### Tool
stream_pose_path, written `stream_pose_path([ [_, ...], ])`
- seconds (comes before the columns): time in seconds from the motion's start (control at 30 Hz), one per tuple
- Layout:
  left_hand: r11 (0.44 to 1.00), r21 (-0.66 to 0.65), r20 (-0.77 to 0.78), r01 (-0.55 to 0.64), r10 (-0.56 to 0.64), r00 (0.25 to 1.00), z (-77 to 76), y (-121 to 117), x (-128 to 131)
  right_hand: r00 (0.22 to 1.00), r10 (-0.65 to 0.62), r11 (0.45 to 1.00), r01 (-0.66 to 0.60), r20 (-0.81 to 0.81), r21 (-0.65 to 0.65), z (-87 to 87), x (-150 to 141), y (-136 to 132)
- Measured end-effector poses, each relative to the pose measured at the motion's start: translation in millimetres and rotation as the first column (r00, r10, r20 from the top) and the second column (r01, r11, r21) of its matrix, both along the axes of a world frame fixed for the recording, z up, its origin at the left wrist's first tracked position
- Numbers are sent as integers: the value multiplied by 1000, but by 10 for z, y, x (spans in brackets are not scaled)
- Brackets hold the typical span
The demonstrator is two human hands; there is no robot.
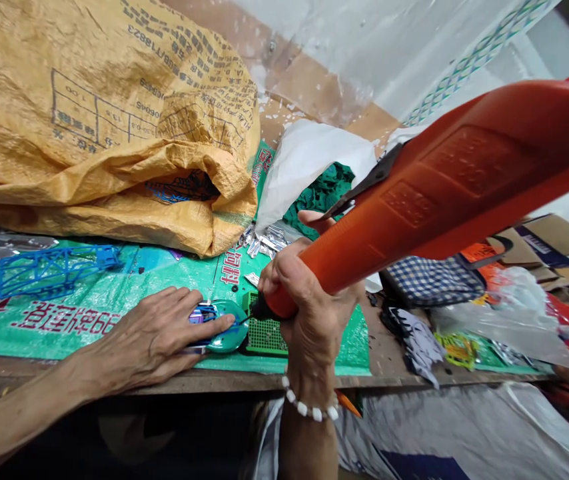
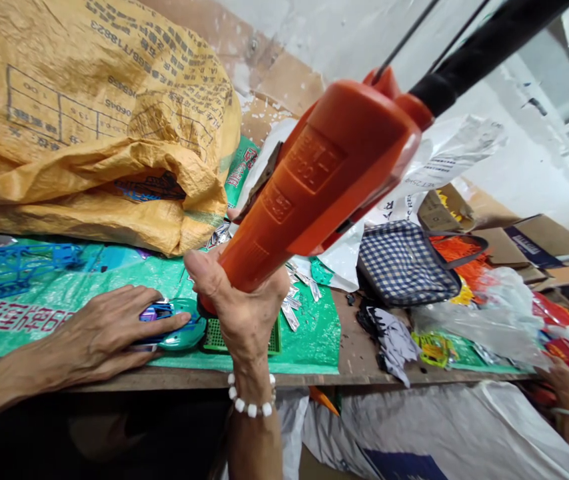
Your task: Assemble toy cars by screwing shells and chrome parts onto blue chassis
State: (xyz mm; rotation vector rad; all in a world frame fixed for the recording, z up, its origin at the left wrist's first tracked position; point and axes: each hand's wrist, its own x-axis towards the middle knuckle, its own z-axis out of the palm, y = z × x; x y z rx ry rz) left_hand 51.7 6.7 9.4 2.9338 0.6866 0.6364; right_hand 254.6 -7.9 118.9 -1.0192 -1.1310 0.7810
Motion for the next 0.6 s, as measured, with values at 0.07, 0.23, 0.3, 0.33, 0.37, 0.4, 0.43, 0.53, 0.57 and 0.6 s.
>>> stream_pose_path([
  [0.07, 1000, 2, -1, 12, -12, 1000, 10, 8, 4, 1000, 20, 1000, -20, -10, 5, -28, 5, -5],
  [0.23, 1000, 8, 4, 30, -30, 1000, 17, 21, 4, 1000, 13, 1000, -13, 3, 21, -104, 7, 1],
  [0.3, 999, 5, 5, 31, -31, 999, 19, 21, 2, 999, -26, 1000, 26, 30, 15, -96, -18, 14],
  [0.33, 1000, 2, 6, 31, -31, 1000, 19, 21, 2, 998, -44, 999, 43, 41, 11, -82, -33, 21],
  [0.37, 1000, 0, 7, 31, -31, 1000, 18, 21, 1, 997, -54, 999, 53, 49, 12, -66, -44, 26],
  [0.4, 1000, 1, 9, 31, -31, 999, 15, 23, 0, 997, -57, 998, 56, 55, 19, -49, -49, 28],
  [0.43, 999, 5, 12, 32, -32, 999, 9, 26, 0, 997, -58, 998, 56, 59, 27, -35, -44, 27],
  [0.53, 999, 19, 14, 37, -38, 999, -17, 37, -3, 997, -68, 995, 64, 44, 76, -36, 40, -1],
  [0.57, 999, 19, 13, 40, -40, 999, -27, 41, -5, 995, -90, 991, 87, 33, 102, -52, 85, -15],
  [0.6, 999, 15, 11, 39, -39, 999, -36, 43, -7, 992, -121, 986, 116, 36, 124, -75, 134, -29],
])
